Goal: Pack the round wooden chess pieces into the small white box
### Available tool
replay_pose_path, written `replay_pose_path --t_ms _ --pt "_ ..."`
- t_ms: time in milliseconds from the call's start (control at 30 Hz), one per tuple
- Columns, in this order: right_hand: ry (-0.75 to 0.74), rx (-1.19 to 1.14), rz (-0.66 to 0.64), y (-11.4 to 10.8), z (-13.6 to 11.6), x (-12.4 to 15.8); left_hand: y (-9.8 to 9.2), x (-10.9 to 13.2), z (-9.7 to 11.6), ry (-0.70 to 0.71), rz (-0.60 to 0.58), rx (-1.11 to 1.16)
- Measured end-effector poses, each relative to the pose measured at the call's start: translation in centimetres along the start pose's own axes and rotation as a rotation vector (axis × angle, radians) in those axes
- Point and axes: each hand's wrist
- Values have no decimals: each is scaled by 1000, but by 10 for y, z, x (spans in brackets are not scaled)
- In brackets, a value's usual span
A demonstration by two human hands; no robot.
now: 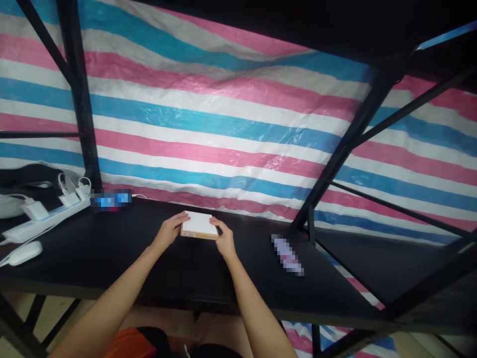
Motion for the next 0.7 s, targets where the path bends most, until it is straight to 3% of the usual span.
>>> replay_pose_path --t_ms 200,500,700 --pt "-25 -8 48 -2 -7 0 1 7 10 20 26 -6" --pt "324 -211 55 2 3 -3 3 -3 8 -307 25 186" --pt "530 -337 8 4 6 2 2 2 6 -593 -162 367"
Point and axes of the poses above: each hand's wrist, its own x-axis away from the middle knuckle, its own y-axis out of the palm, z = x × y, and after that the axes turned 12 degrees about -y, right-handed
